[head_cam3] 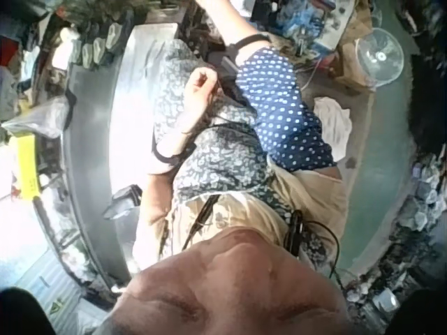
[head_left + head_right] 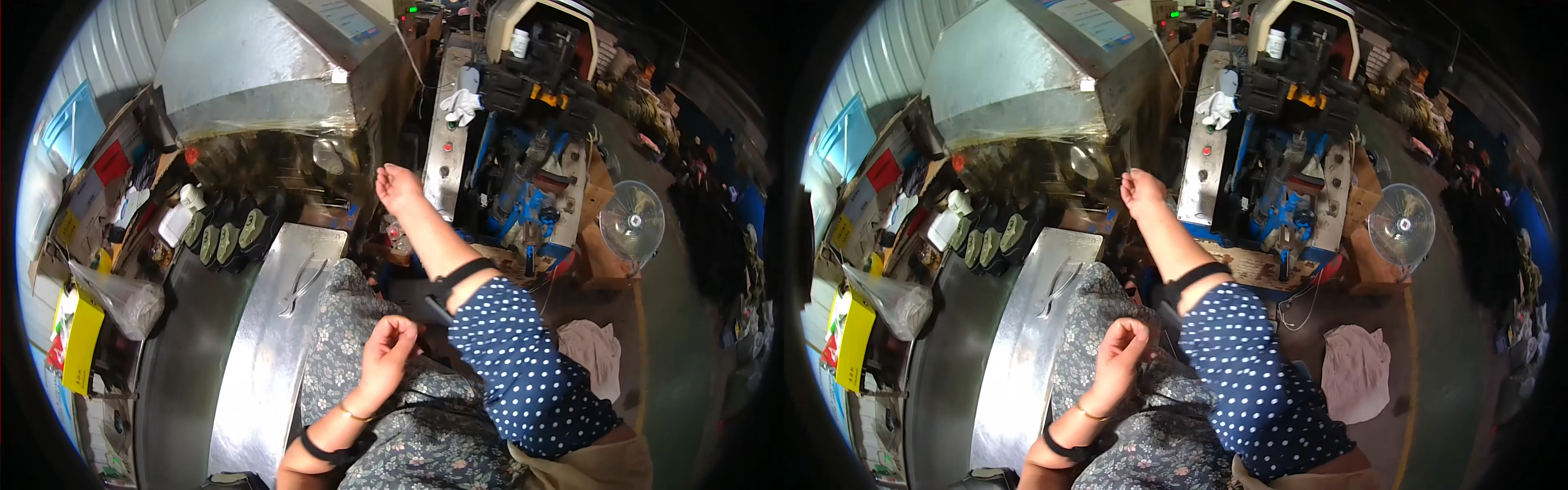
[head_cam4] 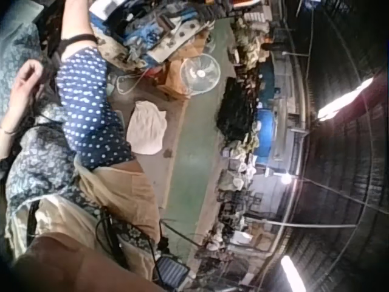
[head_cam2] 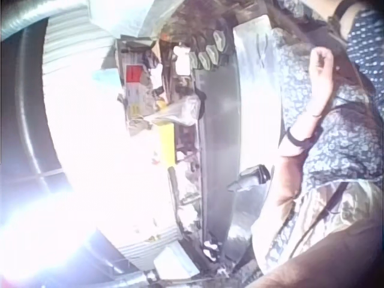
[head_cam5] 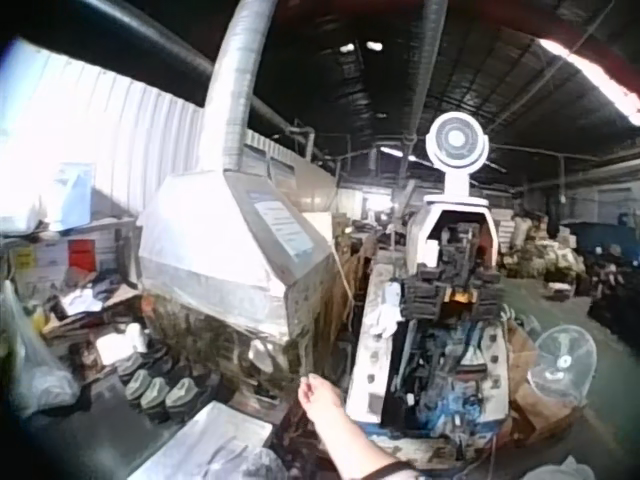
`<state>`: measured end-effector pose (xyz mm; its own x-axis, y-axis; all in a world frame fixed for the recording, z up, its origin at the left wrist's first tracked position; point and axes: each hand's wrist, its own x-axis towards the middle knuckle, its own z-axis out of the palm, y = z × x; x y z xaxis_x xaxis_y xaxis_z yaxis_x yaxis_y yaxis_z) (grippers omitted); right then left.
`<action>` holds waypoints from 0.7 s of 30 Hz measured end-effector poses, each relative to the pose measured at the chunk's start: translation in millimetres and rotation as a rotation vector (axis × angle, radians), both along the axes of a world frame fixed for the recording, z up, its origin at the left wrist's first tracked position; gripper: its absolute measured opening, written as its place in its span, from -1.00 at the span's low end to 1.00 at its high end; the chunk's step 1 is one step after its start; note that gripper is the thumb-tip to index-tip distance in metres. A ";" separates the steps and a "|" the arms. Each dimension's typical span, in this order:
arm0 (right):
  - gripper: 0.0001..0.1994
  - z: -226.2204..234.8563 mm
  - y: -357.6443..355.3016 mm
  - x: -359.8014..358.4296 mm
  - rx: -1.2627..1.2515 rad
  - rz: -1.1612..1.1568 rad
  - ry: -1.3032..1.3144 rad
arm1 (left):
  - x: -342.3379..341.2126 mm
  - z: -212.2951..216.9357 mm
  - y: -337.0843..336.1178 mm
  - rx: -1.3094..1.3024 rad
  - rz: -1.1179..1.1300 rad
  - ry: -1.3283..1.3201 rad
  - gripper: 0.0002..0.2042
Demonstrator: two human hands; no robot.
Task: Assembling shoe soles and uppers on a conveyor belt in a factory setting.
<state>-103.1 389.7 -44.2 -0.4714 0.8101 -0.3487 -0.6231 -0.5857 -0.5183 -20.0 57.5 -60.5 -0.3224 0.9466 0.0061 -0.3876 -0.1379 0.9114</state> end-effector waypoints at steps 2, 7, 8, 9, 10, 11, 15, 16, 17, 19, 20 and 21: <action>-0.87 -10.0 -21.3 9.4 0.278 0.140 0.020 | -32.2 6.3 -34.0 -0.039 -0.133 0.106 -0.92; -0.67 -62.9 -165.2 173.3 1.222 0.891 -0.523 | -104.9 3.1 -136.5 -0.263 -0.078 0.731 -0.89; -0.56 -95.1 -201.6 216.9 1.174 0.939 -0.625 | -109.7 -14.2 -158.5 -0.338 0.002 0.602 -0.88; -0.51 -117.2 -225.6 251.1 1.573 0.916 -0.799 | -117.7 -39.5 -172.9 -0.392 0.058 0.473 -0.87; -0.51 -126.1 -250.6 261.0 1.631 0.962 -0.846 | -125.8 -59.6 -183.8 -0.396 0.189 0.343 -0.84; -0.52 -133.6 -265.7 264.1 1.562 0.853 -0.909 | -141.3 -80.2 -189.6 -0.477 0.283 0.424 -0.83; -0.51 -147.1 -269.9 265.3 1.527 0.698 -0.963 | -220.2 -128.0 -171.8 -0.660 0.646 0.648 -0.84; -0.55 -149.9 -272.9 264.6 1.539 0.689 -0.960 | -235.9 -137.2 -168.0 -0.579 0.732 0.547 -0.83; -0.55 -153.0 -268.0 268.7 1.544 0.710 -0.955 | -236.1 -140.3 -152.8 -0.526 0.823 0.507 -0.78; -0.53 -163.0 -259.1 268.3 1.551 0.751 -0.952 | -246.3 -147.3 -144.2 -0.606 0.783 0.460 -0.65; -0.57 -177.5 -255.0 268.1 1.569 0.723 -0.910 | -254.4 -170.3 -148.6 -0.569 0.741 0.459 -0.63; -0.57 -186.0 -249.8 267.8 1.573 0.760 -0.882 | -249.5 -163.7 -141.8 -0.603 0.715 0.537 -0.60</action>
<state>164.6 139.9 -230.3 -0.9413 0.3307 0.0676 0.1771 0.6544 -0.7351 -269.4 -84.3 -224.2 -0.8959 0.4343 -0.0931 0.0755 0.3554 0.9316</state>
